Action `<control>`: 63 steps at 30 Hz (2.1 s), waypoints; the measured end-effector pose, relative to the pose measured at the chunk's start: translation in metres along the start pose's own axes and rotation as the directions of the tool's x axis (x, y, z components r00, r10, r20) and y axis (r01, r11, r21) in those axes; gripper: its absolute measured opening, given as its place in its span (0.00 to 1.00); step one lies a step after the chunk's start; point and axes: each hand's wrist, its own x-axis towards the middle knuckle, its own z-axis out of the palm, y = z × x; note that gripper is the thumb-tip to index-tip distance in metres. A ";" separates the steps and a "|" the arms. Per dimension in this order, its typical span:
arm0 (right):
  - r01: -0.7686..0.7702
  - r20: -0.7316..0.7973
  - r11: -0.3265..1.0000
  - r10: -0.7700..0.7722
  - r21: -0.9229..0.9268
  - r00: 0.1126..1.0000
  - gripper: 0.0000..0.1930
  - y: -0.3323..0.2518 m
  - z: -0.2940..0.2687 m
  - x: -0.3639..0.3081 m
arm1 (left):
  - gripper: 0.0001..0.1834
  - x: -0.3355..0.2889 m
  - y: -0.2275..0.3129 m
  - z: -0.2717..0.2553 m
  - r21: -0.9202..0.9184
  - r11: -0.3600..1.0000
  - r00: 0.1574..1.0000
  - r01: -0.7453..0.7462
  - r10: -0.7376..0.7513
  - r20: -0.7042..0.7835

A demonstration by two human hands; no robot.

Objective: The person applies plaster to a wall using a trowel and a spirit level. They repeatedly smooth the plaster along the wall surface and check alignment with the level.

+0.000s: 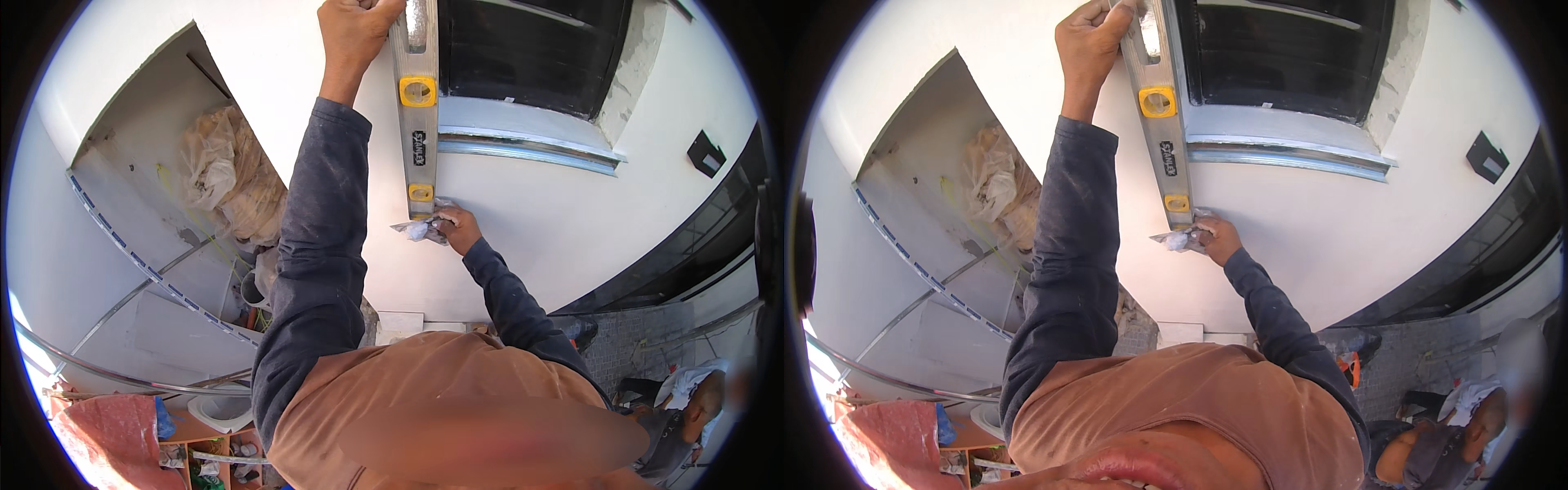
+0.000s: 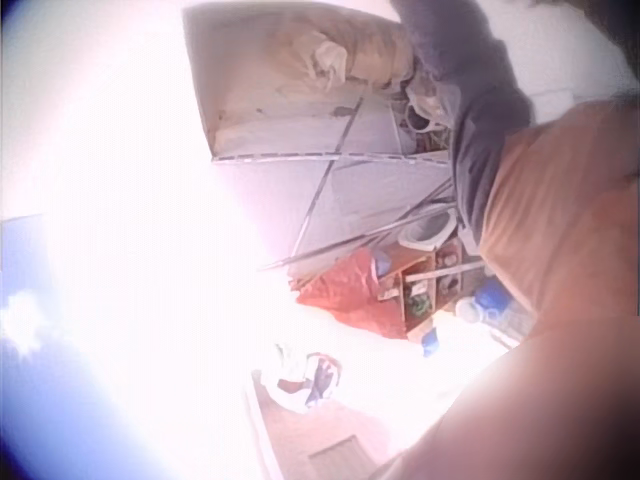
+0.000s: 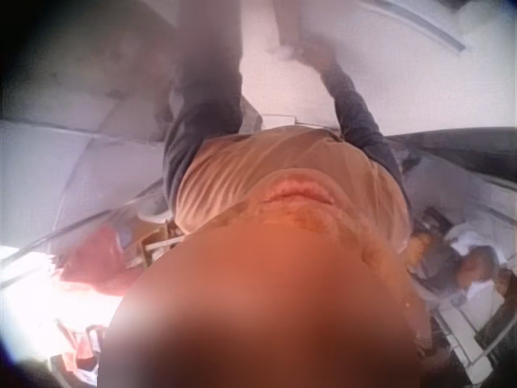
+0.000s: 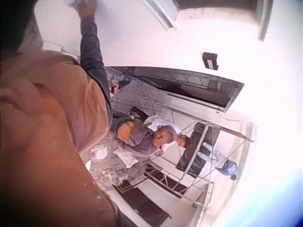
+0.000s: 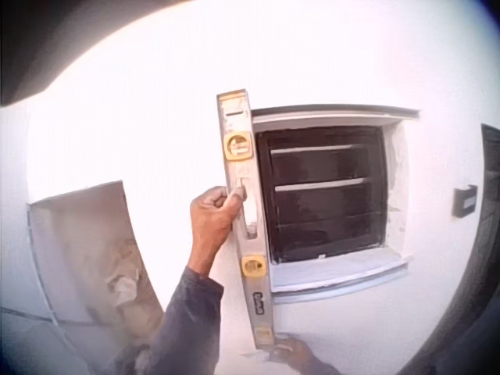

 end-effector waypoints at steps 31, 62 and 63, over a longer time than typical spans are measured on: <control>-0.032 0.026 0.999 0.031 0.015 0.999 0.13 0.000 -0.003 0.001 | 0.17 -0.002 -0.008 0.001 0.039 0.998 0.998 -0.052 0.053 -0.015; -0.095 0.010 0.995 0.095 -0.004 0.995 0.11 0.002 -0.002 -0.002 | 0.15 0.001 0.002 -0.001 0.066 0.995 0.995 -0.078 0.082 -0.061; -0.056 0.005 0.998 0.056 -0.015 0.998 0.11 0.003 -0.001 -0.004 | 0.16 0.001 0.001 -0.001 0.028 0.997 0.995 -0.078 0.079 -0.054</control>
